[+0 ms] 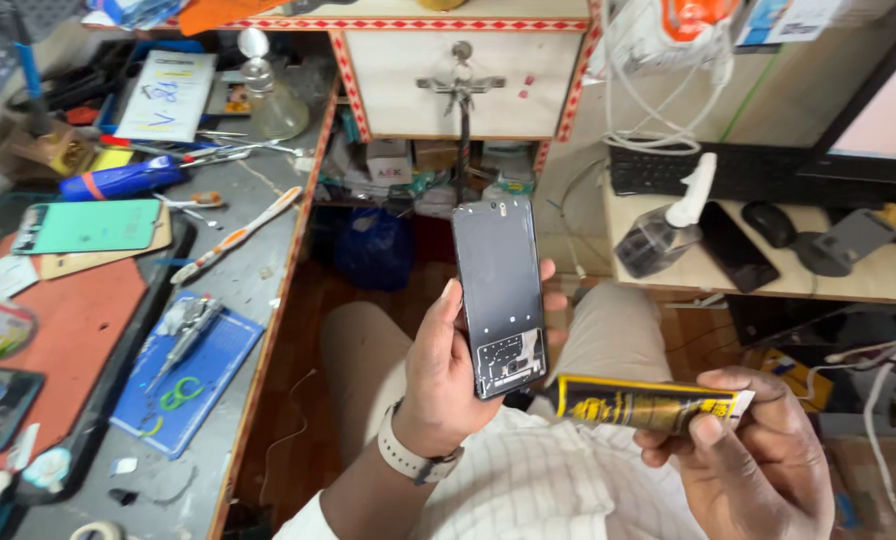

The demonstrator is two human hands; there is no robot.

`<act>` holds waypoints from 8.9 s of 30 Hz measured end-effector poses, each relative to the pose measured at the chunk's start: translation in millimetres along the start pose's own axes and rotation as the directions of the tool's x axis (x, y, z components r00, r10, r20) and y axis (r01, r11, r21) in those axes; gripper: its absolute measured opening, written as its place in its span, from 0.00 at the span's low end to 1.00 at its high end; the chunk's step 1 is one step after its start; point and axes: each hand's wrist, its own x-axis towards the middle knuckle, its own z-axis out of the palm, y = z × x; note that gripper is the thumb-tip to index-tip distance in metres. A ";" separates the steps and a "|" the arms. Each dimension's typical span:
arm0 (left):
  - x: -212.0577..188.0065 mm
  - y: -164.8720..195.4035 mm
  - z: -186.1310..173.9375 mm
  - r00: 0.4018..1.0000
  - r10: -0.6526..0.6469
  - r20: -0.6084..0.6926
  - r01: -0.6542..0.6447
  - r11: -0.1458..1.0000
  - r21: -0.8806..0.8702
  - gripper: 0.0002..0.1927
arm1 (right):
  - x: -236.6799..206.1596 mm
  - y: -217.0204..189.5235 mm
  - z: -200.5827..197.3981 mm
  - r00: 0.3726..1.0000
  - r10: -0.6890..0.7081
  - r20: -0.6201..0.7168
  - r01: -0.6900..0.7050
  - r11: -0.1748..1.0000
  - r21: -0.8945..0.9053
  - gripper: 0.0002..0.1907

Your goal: The person applies adhesive to the edges of a smartphone chassis, then installs a new battery into the phone and connects the battery ribbon cable. The person also cleans the internal area with a toothbrush.

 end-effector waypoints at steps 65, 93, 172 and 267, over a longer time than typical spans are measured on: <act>-19.0 25.9 19.9 0.974 0.162 0.158 -0.207 0.921 0.331 0.36 | 3.3 9.4 37.6 0.998 0.024 -0.052 -0.034 0.979 -0.202 0.14; -19.4 25.4 19.3 0.972 0.172 0.163 -0.217 0.919 0.329 0.38 | 10.4 12.1 20.9 0.998 -0.003 0.061 0.011 0.990 -0.138 0.14; -14.4 20.1 8.6 0.977 0.171 0.130 -0.204 0.929 0.308 0.38 | 14.8 13.4 12.9 0.994 0.065 0.085 -0.055 0.992 -0.112 0.15; -23.4 -8.7 40.7 0.965 -0.218 0.146 0.177 0.952 0.251 0.61 | 33.8 -40.5 29.1 0.979 -0.202 -0.041 0.199 0.978 -0.054 0.15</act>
